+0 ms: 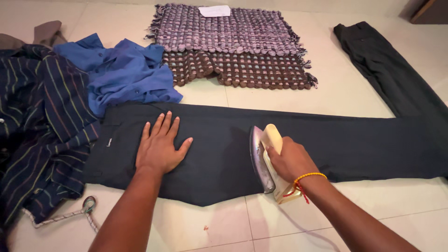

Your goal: The person irons a pair of dark trousers laid flat on the floor using a handheld electric iron. They repeatedly smooth the fabric with one hand while moving the iron back and forth, then flip the trousers to iron the other side.

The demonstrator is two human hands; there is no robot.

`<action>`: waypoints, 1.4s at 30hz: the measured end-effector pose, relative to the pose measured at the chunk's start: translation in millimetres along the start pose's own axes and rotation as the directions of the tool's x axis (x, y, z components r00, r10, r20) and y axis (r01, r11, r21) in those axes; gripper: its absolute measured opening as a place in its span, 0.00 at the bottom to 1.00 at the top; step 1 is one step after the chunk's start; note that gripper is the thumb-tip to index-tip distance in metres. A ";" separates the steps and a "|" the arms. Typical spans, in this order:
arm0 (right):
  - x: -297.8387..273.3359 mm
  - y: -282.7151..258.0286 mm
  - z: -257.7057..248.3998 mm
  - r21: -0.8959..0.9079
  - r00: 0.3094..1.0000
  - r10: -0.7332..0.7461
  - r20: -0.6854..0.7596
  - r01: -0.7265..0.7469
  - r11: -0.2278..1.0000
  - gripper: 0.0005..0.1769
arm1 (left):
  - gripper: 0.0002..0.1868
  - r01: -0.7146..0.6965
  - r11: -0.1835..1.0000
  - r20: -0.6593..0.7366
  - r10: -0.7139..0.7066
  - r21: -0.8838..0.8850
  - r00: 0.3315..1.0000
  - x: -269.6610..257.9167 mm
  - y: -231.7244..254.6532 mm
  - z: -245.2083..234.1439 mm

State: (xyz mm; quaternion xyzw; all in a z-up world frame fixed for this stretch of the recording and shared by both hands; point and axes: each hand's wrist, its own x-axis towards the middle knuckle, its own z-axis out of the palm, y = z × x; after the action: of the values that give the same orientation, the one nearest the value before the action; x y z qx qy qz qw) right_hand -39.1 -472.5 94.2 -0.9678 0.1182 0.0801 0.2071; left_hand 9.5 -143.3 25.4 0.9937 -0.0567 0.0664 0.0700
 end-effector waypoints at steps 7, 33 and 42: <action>56.4 12.9 4.4 -0.029 0.990 -0.070 -0.123 0.067 0.997 0.29 | 0.43 0.008 1.000 0.013 -0.008 0.000 1.000 -0.8 1.8 -2.3; -94.7 76.5 15.3 0.668 0.843 0.255 -0.474 0.155 0.728 0.16 | 0.43 0.000 1.000 -0.025 0.000 0.017 1.000 -1.6 -0.3 2.0; -107.8 220.2 46.3 0.830 0.952 0.013 -0.305 0.259 0.494 0.12 | 0.44 0.008 1.000 -0.027 -0.007 0.028 1.000 -0.1 -2.2 3.5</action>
State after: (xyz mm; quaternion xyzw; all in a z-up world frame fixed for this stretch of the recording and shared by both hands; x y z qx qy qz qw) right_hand -205.1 -627.1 -9.7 -0.7425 0.0993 -0.1377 0.6480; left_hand 10.1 -141.6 21.6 0.9938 -0.0509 0.0805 0.0570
